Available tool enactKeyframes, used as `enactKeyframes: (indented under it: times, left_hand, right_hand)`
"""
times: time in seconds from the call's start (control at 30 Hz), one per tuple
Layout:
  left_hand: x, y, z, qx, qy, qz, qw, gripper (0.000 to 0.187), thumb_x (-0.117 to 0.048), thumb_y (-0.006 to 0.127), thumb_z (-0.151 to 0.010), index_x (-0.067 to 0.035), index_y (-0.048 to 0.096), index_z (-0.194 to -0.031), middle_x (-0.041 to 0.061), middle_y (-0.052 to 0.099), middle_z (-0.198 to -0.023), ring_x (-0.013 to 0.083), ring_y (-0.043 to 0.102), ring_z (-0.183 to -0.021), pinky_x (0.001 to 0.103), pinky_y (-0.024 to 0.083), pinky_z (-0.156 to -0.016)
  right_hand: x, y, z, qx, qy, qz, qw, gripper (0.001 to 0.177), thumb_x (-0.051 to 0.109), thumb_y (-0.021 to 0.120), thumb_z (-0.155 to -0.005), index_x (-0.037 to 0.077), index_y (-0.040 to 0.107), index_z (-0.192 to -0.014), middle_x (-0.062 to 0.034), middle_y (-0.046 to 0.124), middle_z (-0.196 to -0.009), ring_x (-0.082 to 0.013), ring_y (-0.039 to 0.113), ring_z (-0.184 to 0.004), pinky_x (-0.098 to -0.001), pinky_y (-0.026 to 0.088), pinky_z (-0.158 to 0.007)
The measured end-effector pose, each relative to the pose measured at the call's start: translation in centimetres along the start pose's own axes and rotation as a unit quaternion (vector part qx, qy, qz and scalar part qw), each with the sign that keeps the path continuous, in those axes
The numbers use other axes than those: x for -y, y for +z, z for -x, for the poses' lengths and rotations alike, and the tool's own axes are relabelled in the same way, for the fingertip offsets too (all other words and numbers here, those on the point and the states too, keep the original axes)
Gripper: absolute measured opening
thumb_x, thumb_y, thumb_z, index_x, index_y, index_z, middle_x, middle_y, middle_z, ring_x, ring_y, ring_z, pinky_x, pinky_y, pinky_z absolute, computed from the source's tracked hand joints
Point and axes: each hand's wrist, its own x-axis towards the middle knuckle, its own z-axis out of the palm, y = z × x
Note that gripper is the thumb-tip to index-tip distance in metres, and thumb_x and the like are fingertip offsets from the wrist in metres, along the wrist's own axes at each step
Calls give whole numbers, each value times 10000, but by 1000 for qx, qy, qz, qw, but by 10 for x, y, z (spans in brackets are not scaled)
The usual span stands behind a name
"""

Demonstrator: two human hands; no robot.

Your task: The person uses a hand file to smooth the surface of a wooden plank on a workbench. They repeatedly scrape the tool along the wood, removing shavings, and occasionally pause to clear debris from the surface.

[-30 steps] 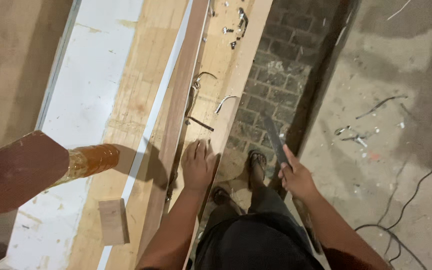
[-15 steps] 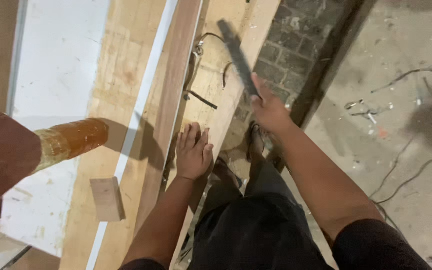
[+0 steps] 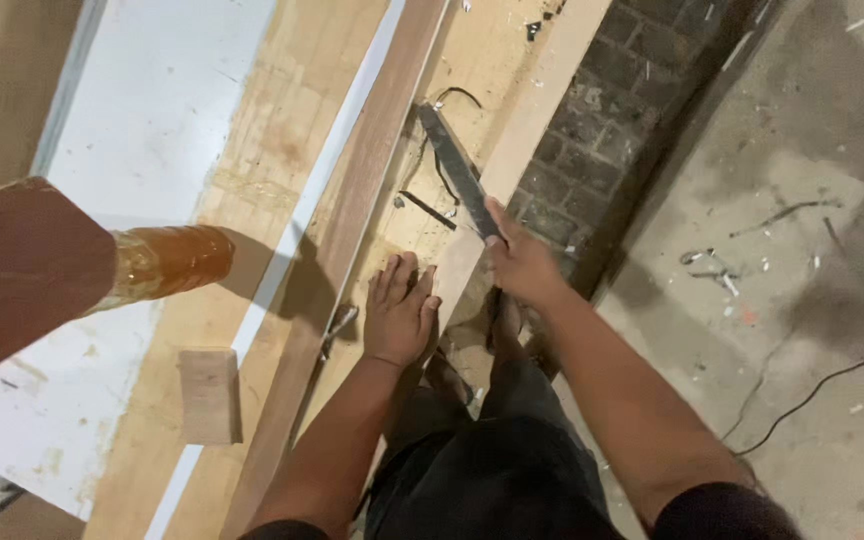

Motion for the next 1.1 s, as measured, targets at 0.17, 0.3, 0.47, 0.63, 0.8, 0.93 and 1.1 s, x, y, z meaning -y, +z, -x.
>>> enactKeyframes:
  times: [0.17,0.3,0.47,0.63,0.8,0.93,1.1]
  left_hand:
    - [-3,1,0,10,-14,37,999,548,-547,342,-1071,-296,507,-1530,52,317,-1682,303,204,-1580,519,137,-1288]
    - [-5,7,4,-54,17,20,998,494,-483,384,-1095,-244,586,-1477,83,384,-1635,333,299,-1539,547,238,-1254]
    - [3,15,-2,-132,32,64,989,678,-539,518,-1029,-38,484,-1484,263,443,-1563,406,414,-1476,560,298,-1231]
    - [-3,1,-1,-177,58,82,979,721,-520,524,-1025,-83,348,-1572,309,416,-1554,452,455,-1442,604,362,-1179]
    - [2,6,6,-152,80,64,983,718,-507,455,-1089,-103,198,-1624,349,280,-1612,493,379,-1492,639,378,-1171]
    - [3,8,10,-153,72,83,982,802,-600,440,-1068,-127,185,-1664,292,158,-1687,447,244,-1563,608,320,-1223]
    - [10,7,5,-59,20,43,997,819,-660,372,-1050,-158,132,-1651,266,112,-1703,363,142,-1600,553,188,-1291]
  right_hand:
    - [-2,-7,73,-14,15,92,996,637,226,418,-1082,207,258,-1698,-178,724,-997,-197,670,-624,-341,511,-538]
    - [-68,49,91,-113,-124,181,969,652,302,421,-1102,143,232,-1704,-214,725,-1217,-292,736,-703,-443,465,-458]
    - [-44,57,68,-35,-5,-4,999,644,246,392,-1099,276,153,-1696,-64,740,-836,-190,723,-630,-331,607,-558]
    - [-92,52,120,-56,-32,-16,998,707,139,389,-1064,184,81,-1699,-94,713,-858,-186,706,-635,-293,582,-495]
    - [-65,103,96,-94,-144,12,985,731,65,463,-1064,131,89,-1689,-198,698,-878,-247,697,-625,-361,612,-481]
    - [-63,84,121,-47,-91,-78,992,606,104,395,-1107,122,185,-1674,-97,715,-713,-162,652,-491,-278,587,-438]
    - [-71,111,155,-80,54,-5,995,609,134,357,-1104,148,184,-1688,-120,724,-792,-211,687,-577,-372,587,-491]
